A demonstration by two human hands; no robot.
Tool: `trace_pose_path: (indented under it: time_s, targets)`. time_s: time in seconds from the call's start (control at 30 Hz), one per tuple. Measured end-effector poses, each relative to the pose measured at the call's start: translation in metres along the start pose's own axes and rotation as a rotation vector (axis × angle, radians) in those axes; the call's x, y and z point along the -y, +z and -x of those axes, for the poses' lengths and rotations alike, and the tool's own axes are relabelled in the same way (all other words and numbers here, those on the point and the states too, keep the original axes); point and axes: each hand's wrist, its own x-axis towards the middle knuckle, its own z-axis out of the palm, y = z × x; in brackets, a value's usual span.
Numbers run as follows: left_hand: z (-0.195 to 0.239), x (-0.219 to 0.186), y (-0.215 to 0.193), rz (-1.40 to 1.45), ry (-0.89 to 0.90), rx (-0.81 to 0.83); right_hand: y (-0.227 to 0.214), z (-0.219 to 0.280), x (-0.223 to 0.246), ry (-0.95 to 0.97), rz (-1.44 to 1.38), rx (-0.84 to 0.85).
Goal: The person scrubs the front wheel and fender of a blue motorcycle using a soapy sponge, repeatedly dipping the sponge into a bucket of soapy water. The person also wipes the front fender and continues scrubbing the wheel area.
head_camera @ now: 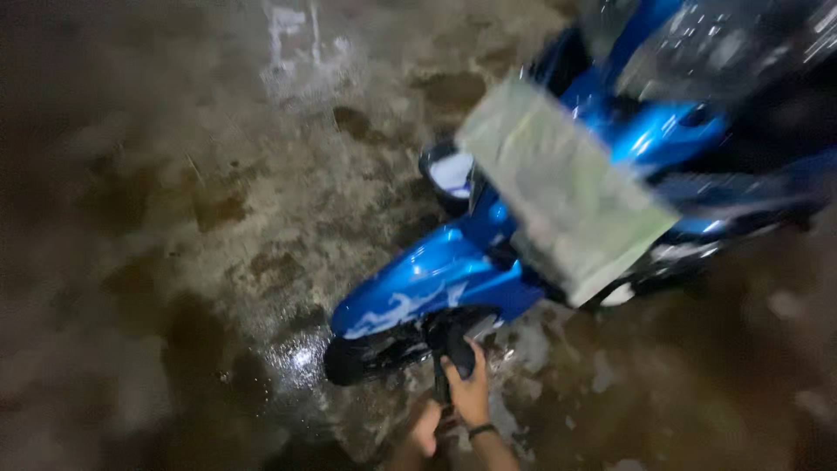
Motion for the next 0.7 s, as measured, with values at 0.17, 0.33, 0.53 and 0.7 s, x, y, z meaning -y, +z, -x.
trace_pose_path:
  time_s: [0.17, 0.33, 0.53, 0.7]
  targets:
    - [0.145, -0.076, 0.093, 0.073, 0.091, 0.089, -0.052, 0.018, 0.138, -0.111, -0.017, 0.034]
    - [0.294, -0.140, 0.178, -0.188, 0.048, 0.042, -0.094, 0.051, 0.264, -0.153, 0.165, 0.208]
    - [0.386, -0.185, 0.221, -0.287, 0.328, 0.094, -0.092, 0.070, 0.345, -0.162, 0.130, 0.178]
    - [0.418, -0.234, 0.207, -0.562, 0.472, -0.168, -0.047, 0.085, 0.367, -0.043, 0.349, 0.053]
